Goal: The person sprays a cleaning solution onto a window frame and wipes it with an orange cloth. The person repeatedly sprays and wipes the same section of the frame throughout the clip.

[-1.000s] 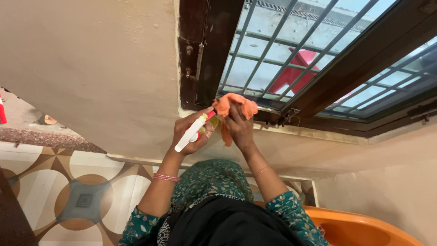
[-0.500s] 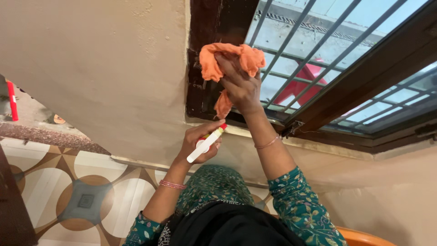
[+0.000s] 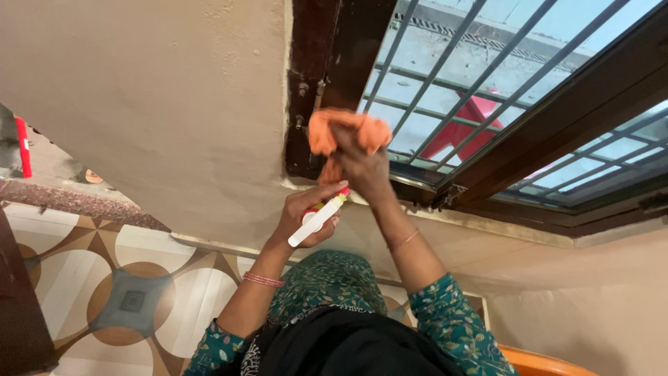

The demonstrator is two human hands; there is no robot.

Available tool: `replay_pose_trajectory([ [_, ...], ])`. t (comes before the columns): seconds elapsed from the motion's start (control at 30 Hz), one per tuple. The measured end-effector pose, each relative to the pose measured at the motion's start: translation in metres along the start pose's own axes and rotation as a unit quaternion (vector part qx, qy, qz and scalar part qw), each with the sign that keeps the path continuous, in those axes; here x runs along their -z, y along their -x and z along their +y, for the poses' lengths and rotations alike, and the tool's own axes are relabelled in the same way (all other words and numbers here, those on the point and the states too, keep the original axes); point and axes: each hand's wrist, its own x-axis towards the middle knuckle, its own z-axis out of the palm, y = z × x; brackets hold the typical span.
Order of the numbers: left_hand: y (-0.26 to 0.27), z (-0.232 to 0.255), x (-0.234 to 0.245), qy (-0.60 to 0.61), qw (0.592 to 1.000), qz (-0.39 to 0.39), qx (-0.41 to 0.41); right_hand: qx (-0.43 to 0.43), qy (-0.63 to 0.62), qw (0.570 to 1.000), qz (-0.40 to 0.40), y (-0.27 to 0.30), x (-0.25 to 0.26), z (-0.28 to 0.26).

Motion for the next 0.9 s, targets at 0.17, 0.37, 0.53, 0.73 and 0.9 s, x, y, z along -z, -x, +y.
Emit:
replay_pose_trajectory([
  [0.17,-0.004,0.005,-0.007,-0.001,1.0,-0.006,0.002,-0.095,0.132,0.968,0.193,-0.05,0.034,0.052],
  [0.37,-0.003,0.004,-0.006,-0.012,1.0,-0.002,-0.002,-0.26,0.13,0.937,0.192,0.022,0.041,0.062],
  [0.53,0.002,-0.005,-0.005,0.008,1.0,0.01,-0.009,-0.336,0.057,0.939,0.052,0.091,-0.018,0.014],
  [0.73,-0.003,-0.005,-0.006,0.022,0.999,0.01,0.029,-0.145,0.072,0.986,0.027,0.057,-0.04,-0.011],
  [0.9,-0.017,0.006,-0.017,-0.008,1.0,0.007,-0.019,-0.167,0.062,0.977,0.121,0.006,0.008,0.03],
])
